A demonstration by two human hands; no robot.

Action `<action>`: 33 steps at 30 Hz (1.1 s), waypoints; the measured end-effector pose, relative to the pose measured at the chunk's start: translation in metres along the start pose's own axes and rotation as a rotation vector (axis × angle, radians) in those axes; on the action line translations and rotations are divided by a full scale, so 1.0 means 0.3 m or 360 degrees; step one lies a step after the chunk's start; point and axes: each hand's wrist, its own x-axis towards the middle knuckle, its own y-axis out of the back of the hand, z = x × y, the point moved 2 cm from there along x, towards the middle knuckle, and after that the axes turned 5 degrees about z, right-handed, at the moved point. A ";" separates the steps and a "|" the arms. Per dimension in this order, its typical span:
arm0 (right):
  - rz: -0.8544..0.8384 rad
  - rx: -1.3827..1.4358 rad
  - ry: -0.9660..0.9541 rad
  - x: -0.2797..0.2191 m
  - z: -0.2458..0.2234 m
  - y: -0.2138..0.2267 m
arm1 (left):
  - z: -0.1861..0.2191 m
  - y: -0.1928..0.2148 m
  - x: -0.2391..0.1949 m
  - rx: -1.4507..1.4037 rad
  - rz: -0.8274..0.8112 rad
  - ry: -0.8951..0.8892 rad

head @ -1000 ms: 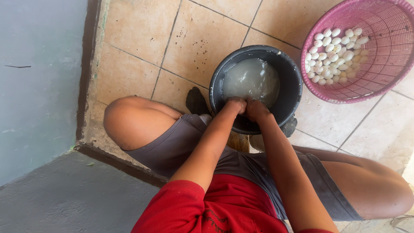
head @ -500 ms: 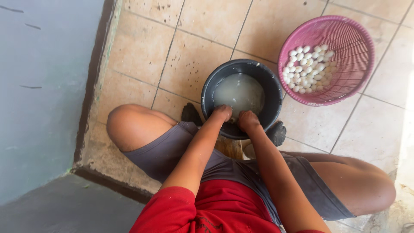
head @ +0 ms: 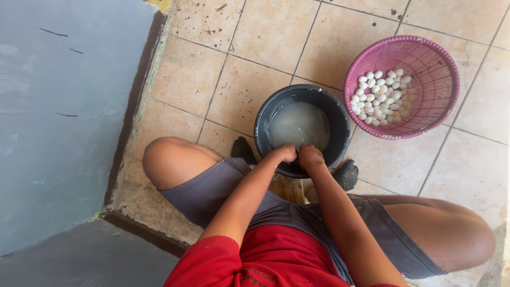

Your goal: The person sits on the floor and peels boiled eggs by hand. They dip each egg into a black bucket of water, remove the shell, and place the peeled egg into a pink basket.

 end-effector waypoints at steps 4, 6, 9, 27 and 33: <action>-0.0012 -0.0010 0.0002 0.027 0.013 0.005 | 0.029 0.017 -0.007 0.0062 0.0060 0.0057; -0.0027 0.0001 0.0004 0.035 0.017 -0.010 | 0.029 0.015 -0.013 0.0009 0.0058 0.0135; -0.0043 0.0018 -0.0016 0.048 0.024 -0.022 | 0.043 0.016 -0.012 0.0243 0.0062 0.0011; 0.0648 0.1049 0.0241 -0.112 -0.002 0.241 | 0.033 0.086 -0.090 -0.1403 0.0383 -0.0070; 0.0609 0.1550 0.0576 -0.179 -0.007 0.434 | 0.120 0.335 -0.289 -0.1020 0.0538 -0.0069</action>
